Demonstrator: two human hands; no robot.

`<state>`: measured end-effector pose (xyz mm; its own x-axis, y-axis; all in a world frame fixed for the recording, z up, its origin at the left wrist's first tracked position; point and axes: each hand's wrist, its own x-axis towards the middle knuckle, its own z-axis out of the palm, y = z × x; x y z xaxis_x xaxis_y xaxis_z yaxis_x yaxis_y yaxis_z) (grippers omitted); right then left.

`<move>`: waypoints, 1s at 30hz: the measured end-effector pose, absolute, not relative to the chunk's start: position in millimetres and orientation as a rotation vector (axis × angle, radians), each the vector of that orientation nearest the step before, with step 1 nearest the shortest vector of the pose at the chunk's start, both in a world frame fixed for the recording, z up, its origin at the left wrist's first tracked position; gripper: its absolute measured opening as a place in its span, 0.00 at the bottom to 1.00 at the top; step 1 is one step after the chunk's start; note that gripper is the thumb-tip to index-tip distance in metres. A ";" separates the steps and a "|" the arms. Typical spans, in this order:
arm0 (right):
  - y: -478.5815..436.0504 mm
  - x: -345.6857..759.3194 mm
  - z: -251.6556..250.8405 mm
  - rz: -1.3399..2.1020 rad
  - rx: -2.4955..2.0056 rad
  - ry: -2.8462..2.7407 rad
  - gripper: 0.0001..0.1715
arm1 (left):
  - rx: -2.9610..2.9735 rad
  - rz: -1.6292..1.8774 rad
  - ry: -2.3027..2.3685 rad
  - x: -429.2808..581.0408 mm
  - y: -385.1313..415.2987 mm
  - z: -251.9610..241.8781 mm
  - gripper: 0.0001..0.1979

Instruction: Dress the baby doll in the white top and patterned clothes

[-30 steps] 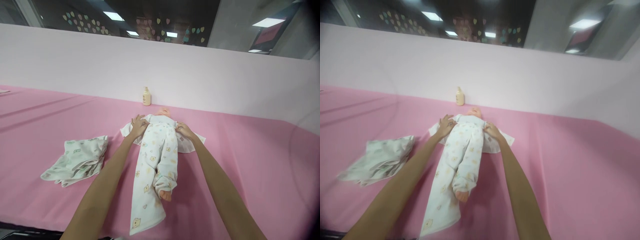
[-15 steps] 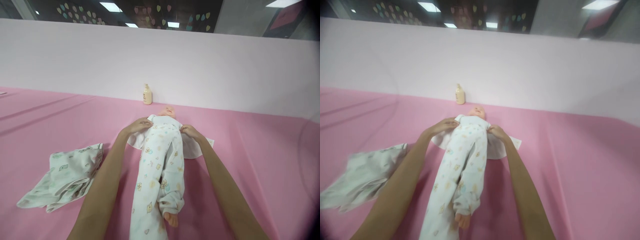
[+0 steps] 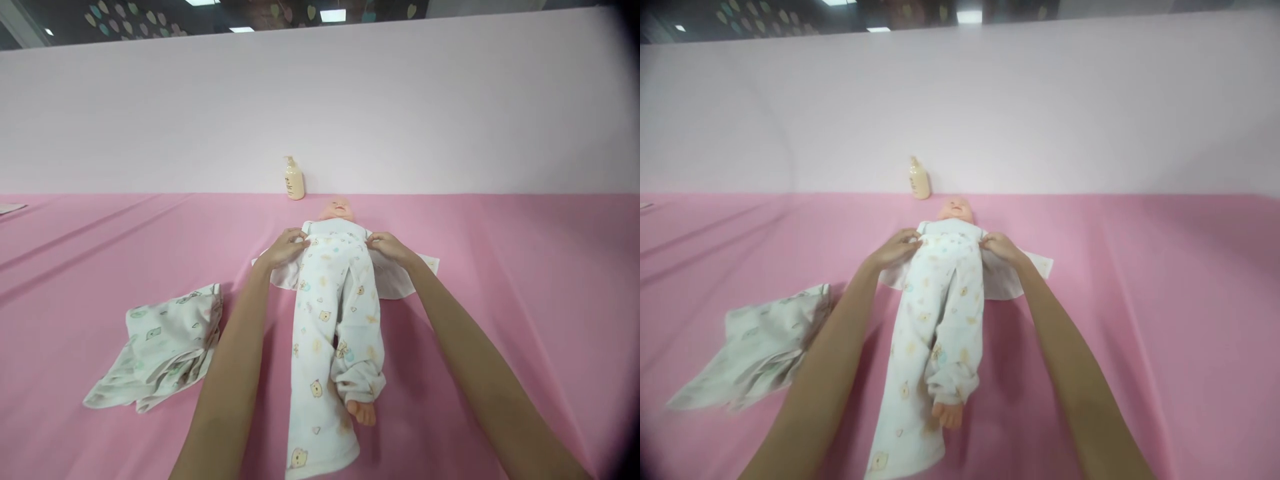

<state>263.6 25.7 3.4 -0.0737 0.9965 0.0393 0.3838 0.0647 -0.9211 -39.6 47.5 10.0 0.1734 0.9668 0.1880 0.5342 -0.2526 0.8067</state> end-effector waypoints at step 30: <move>6.8 315.6 43.1 0.672 -2.186 -1.669 0.12 | 1.264 1.051 1.876 -56.9 43.3 21.4 0.14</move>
